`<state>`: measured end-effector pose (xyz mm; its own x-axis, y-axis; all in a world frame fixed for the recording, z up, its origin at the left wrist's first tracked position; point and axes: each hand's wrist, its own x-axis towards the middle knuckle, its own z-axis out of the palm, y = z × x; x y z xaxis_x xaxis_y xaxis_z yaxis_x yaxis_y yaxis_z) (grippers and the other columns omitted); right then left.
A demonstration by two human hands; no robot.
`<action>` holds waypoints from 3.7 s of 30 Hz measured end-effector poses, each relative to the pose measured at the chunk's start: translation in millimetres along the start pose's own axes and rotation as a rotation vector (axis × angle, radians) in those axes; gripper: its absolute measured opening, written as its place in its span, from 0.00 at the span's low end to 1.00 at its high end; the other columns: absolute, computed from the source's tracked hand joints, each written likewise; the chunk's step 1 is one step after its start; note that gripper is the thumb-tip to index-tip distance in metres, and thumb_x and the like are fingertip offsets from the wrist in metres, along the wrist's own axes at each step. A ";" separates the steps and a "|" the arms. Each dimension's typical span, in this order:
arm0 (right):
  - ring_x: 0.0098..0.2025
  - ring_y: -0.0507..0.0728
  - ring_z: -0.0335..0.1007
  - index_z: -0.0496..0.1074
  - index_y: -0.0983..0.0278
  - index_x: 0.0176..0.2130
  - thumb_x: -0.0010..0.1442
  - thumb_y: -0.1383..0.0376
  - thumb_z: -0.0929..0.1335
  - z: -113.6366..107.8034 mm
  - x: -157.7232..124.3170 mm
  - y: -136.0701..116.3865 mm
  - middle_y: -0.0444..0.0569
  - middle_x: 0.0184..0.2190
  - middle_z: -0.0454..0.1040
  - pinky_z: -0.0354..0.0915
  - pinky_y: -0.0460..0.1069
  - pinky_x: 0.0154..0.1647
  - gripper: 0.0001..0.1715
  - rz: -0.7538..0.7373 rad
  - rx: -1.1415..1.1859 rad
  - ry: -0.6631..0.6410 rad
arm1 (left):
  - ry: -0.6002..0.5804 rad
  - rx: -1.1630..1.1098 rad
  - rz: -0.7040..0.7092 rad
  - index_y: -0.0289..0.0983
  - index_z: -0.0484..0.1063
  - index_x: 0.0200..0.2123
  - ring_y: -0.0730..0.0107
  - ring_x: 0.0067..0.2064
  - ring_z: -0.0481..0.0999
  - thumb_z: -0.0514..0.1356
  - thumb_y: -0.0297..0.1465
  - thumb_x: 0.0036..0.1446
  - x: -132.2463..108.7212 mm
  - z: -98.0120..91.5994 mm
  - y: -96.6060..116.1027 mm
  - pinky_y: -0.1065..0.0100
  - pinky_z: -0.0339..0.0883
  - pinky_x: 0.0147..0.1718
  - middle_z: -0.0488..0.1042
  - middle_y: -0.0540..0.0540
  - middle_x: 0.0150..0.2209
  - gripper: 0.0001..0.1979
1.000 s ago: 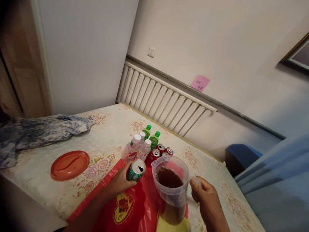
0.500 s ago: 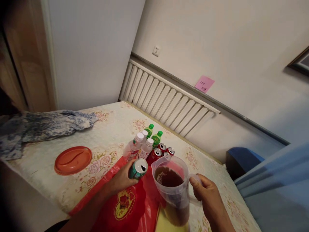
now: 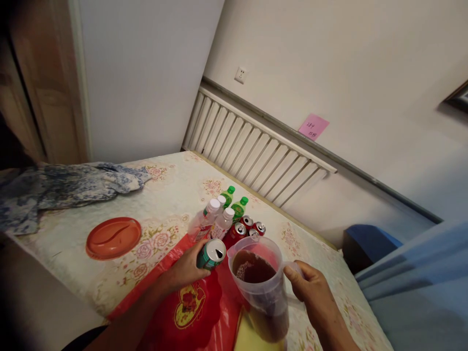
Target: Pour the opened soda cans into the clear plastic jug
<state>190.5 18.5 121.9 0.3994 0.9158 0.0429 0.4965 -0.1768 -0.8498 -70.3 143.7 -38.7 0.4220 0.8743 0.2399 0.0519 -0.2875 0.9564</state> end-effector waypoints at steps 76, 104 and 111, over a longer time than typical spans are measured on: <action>0.21 0.49 0.44 0.59 0.61 0.18 0.48 0.42 0.70 4.9 6.2 -4.9 0.37 0.16 0.51 0.44 0.46 0.23 0.30 -0.027 -0.191 -0.089 | -0.044 -0.003 -0.001 0.38 0.65 0.56 0.56 0.56 0.71 0.63 0.22 0.40 -4.4 -4.3 9.6 0.59 0.64 0.56 0.73 0.42 0.55 0.35; 0.22 0.49 0.43 0.58 0.61 0.19 0.49 0.42 0.70 3.4 7.6 -4.1 0.37 0.17 0.49 0.43 0.47 0.23 0.30 -0.026 -0.202 -0.111 | -0.057 0.013 -0.001 0.39 0.67 0.53 0.58 0.50 0.75 0.63 0.23 0.42 -5.2 -3.8 10.0 0.63 0.67 0.51 0.75 0.44 0.52 0.31; 0.22 0.49 0.42 0.58 0.61 0.19 0.50 0.43 0.70 2.4 8.1 -2.2 0.36 0.17 0.49 0.43 0.47 0.23 0.29 -0.022 -0.199 -0.130 | -0.044 0.010 0.008 0.40 0.67 0.54 0.56 0.51 0.74 0.63 0.23 0.41 -5.2 -2.8 7.0 0.61 0.66 0.51 0.75 0.45 0.52 0.32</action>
<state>190.8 27.2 122.8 0.2912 0.9565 -0.0188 0.6514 -0.2126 -0.7284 -74.7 138.2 -32.8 0.4617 0.8541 0.2393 0.0577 -0.2981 0.9528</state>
